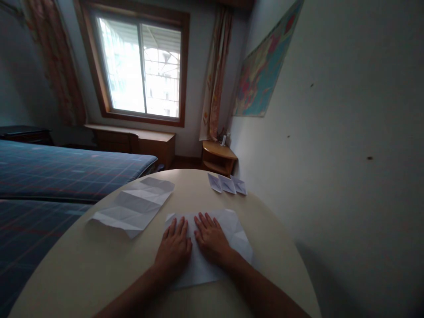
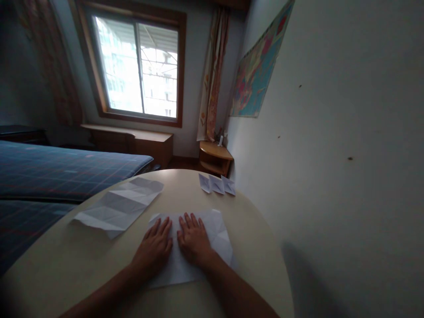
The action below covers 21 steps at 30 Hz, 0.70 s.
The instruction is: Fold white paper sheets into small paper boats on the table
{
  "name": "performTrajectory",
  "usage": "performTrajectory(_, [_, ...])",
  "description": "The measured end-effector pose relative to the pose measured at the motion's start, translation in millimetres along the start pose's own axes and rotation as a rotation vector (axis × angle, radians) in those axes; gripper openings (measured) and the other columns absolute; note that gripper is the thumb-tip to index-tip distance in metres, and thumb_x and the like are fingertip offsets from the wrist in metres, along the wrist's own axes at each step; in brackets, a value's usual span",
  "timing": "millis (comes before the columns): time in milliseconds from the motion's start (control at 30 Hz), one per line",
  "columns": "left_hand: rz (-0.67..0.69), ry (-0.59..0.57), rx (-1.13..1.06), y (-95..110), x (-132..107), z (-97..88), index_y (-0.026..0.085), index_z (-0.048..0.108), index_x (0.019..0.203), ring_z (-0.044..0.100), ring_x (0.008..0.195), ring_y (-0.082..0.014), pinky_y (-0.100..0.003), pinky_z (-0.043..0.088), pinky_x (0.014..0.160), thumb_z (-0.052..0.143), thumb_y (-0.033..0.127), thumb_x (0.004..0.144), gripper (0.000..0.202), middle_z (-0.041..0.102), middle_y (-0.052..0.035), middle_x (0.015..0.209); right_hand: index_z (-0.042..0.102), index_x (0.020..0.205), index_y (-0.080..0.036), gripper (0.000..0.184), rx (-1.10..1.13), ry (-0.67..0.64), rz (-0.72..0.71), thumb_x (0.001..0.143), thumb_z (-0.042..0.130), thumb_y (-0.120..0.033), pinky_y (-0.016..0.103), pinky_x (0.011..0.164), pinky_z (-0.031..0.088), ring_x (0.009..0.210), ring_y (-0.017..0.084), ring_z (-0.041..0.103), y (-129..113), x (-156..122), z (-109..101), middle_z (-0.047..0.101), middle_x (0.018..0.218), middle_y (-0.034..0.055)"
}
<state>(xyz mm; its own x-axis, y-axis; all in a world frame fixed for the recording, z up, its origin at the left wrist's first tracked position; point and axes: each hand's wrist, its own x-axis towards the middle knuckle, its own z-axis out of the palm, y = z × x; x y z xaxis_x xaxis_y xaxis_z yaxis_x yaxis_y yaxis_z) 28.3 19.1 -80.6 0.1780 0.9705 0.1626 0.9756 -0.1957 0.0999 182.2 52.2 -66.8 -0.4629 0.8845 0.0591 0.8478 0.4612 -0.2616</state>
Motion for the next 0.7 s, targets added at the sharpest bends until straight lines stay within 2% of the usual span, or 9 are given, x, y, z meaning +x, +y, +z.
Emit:
performTrajectory(167, [-0.05, 0.028, -0.005, -8, 11, -3.6, 0.004, 0.042, 0.143, 0.032, 0.143, -0.0302, -0.044, 0.027, 0.115, 0.038, 0.028, 0.091, 0.058, 0.038, -0.0196, 0.151, 0.031, 0.151, -0.022, 0.058, -0.002, -0.003, -0.011, 0.096, 0.037, -0.041, 0.05, 0.118, 0.012, 0.147, 0.027, 0.017, 3, 1, -1, 0.025, 0.159, 0.0072])
performTrajectory(300, [0.053, 0.013, -0.049, -11, 15, -3.4, 0.018, 0.042, 0.146, 0.027, 0.144, -0.0335, -0.051, 0.024, 0.116, 0.041, 0.034, 0.091, 0.057, 0.036, -0.0126, 0.154, 0.03, 0.151, -0.026, 0.059, 0.01, 0.002, -0.043, 0.096, 0.037, -0.047, 0.048, 0.118, 0.011, 0.147, 0.025, 0.017, 7, 0, 0, 0.025, 0.159, 0.0052])
performTrajectory(367, [0.039, -0.009, -0.043, -13, 14, -3.8, 0.025, 0.041, 0.147, 0.025, 0.144, -0.0365, -0.055, 0.022, 0.115, 0.041, 0.04, 0.092, 0.057, 0.033, -0.0105, 0.156, 0.03, 0.151, -0.027, 0.06, 0.008, -0.002, -0.033, 0.096, 0.037, -0.05, 0.046, 0.118, 0.012, 0.147, 0.025, 0.018, 16, -1, -2, 0.025, 0.159, 0.0043])
performTrajectory(467, [0.011, -0.025, -0.02, -14, 13, -5.7, 0.027, 0.038, 0.148, 0.022, 0.145, -0.0366, -0.054, 0.02, 0.115, 0.04, 0.045, 0.094, 0.057, 0.03, -0.0112, 0.157, 0.029, 0.152, -0.022, 0.066, -0.026, -0.007, 0.066, 0.096, 0.032, -0.056, 0.044, 0.118, 0.011, 0.147, 0.025, 0.016, 42, -2, -9, 0.023, 0.16, 0.0065])
performTrajectory(600, [-0.006, -0.057, -0.004, -13, 13, -7.6, 0.028, 0.035, 0.149, 0.021, 0.146, -0.0363, -0.054, 0.019, 0.115, 0.039, 0.046, 0.095, 0.057, 0.028, -0.0125, 0.158, 0.025, 0.153, -0.011, 0.07, -0.102, -0.022, 0.245, 0.097, 0.025, -0.054, 0.043, 0.119, 0.011, 0.148, 0.026, 0.015, 82, -5, -26, 0.02, 0.16, 0.0103])
performTrajectory(700, [-0.008, -0.043, -0.002, -12, 13, -7.1, 0.027, 0.035, 0.149, 0.021, 0.145, -0.0369, -0.054, 0.019, 0.115, 0.039, 0.047, 0.094, 0.058, 0.029, -0.0136, 0.158, 0.027, 0.151, -0.005, 0.069, -0.18, 0.034, 0.302, 0.098, 0.028, -0.049, 0.045, 0.119, 0.009, 0.147, 0.028, 0.016, 84, -6, -36, 0.023, 0.159, 0.0139])
